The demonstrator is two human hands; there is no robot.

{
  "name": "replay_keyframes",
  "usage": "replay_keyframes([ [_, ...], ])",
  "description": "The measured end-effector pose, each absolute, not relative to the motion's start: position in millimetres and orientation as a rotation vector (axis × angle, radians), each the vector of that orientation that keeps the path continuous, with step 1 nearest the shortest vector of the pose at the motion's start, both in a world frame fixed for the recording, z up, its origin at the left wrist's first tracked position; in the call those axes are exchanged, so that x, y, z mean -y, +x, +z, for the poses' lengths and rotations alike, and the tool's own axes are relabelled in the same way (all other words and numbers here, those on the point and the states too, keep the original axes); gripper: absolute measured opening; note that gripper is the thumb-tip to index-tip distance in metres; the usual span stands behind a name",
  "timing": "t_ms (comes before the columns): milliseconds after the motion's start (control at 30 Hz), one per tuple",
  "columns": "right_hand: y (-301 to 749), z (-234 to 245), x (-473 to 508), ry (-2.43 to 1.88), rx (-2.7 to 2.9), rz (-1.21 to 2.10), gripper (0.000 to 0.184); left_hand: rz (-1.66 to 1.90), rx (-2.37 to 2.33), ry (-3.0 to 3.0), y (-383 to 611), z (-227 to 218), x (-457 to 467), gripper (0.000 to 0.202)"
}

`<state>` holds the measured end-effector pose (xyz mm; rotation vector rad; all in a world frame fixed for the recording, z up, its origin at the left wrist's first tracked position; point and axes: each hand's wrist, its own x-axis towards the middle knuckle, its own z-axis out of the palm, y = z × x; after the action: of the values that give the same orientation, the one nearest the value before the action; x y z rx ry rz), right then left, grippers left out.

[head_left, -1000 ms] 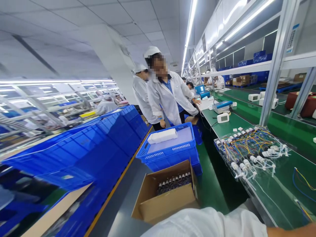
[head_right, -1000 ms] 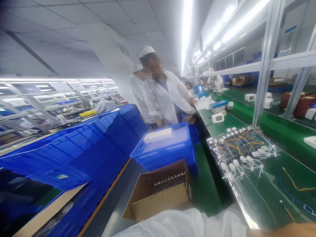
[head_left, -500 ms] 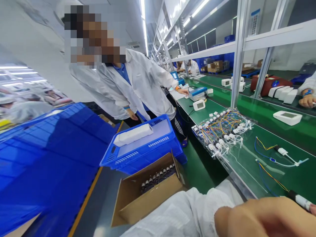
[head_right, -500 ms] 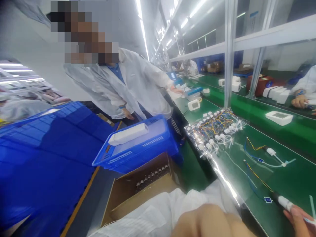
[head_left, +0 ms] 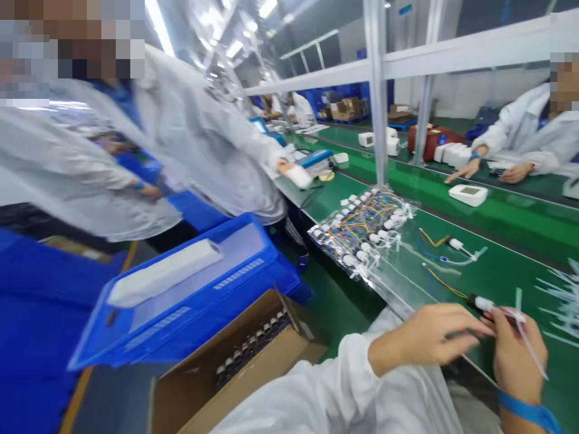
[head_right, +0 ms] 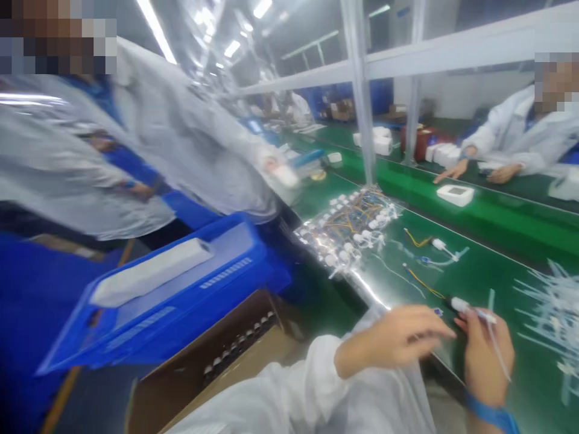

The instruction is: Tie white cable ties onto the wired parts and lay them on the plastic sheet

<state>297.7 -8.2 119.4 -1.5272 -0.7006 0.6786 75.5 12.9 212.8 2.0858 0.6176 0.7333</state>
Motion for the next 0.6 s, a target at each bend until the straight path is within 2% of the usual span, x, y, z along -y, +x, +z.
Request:
replay_keyframes([
  [67,294,123,7,-1.484,0.639,0.700,0.052,0.758,-0.814,2.105,80,184,-20,0.033],
  [200,292,135,12,-1.355,0.604,0.858,0.065,0.713,-0.981,2.144,85,144,-29,0.038],
  [333,294,147,29,-1.228,0.614,0.972,0.081,0.663,-1.018,2.214,91,141,-33,0.039],
  [433,301,151,42,-1.210,0.646,1.059,0.086,0.569,-1.124,2.313,103,143,-36,0.048],
  [500,307,151,48,-1.234,0.630,1.095,0.084,0.503,-1.145,2.373,112,140,-40,0.042],
  [600,318,148,53,-1.356,0.576,1.099,0.084,0.483,-1.095,2.373,120,136,-44,0.018],
])
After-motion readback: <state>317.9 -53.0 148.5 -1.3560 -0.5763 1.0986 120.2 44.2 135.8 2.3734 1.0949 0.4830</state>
